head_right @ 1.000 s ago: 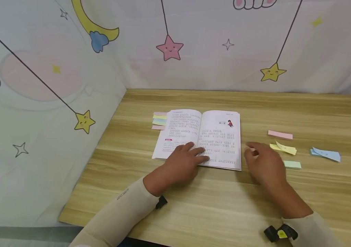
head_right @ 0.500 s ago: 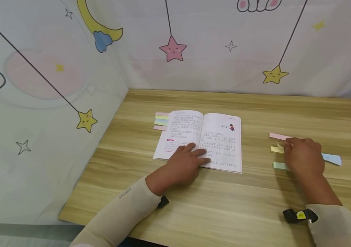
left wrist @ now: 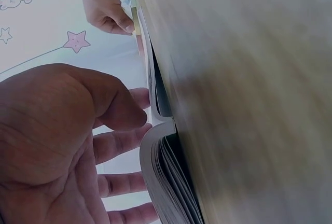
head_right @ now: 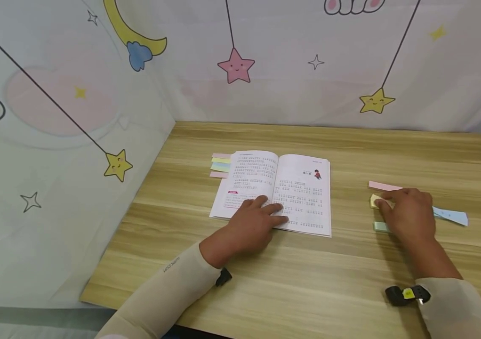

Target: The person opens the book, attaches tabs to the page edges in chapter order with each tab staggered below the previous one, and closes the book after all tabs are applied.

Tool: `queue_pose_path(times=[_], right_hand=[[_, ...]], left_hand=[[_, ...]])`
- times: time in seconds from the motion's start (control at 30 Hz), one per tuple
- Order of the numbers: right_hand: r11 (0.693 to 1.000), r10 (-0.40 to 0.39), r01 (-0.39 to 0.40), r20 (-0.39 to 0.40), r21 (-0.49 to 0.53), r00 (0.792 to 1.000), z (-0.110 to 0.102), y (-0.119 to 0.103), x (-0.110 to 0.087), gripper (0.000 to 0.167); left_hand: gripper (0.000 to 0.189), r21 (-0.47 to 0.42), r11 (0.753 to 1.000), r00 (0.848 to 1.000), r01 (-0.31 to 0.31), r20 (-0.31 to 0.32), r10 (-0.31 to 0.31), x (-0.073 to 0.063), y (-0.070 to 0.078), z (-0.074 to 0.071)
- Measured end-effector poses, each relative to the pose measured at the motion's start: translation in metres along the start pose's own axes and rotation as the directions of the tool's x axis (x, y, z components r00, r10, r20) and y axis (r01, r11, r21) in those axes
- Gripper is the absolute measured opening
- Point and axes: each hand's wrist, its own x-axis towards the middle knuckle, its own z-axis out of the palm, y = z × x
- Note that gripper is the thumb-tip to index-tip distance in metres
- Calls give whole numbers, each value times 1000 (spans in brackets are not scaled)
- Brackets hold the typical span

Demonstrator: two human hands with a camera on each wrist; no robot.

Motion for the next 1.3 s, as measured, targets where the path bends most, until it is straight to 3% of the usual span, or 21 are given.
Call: queue_pose_path(times=[0.1, 0.2, 0.53, 0.8, 1.3], right_hand=[[999, 12, -12, -11, 34, 1000, -1, -9, 2, 25], [994, 47, -51, 48, 99, 998, -1, -22, 5, 31], [955, 14, -78, 220, 285, 975, 19, -64, 32, 41], [956, 20, -105, 295, 273, 955, 34, -72, 47, 41], [955, 85, -168, 317, 245, 945, 40, -79, 51, 45]], left_hand=[[46, -4, 1000, 1000, 3, 0, -3, 1, 0, 0], [46, -13, 1000, 1000, 2, -5, -2, 1, 0, 2], [44, -21, 1000, 1000, 0, -17, 0, 2, -2, 0], [44, -14, 1000, 1000, -5, -19, 5, 2, -1, 0], [43, -10, 1000, 1000, 9, -14, -9, 3, 1, -1]])
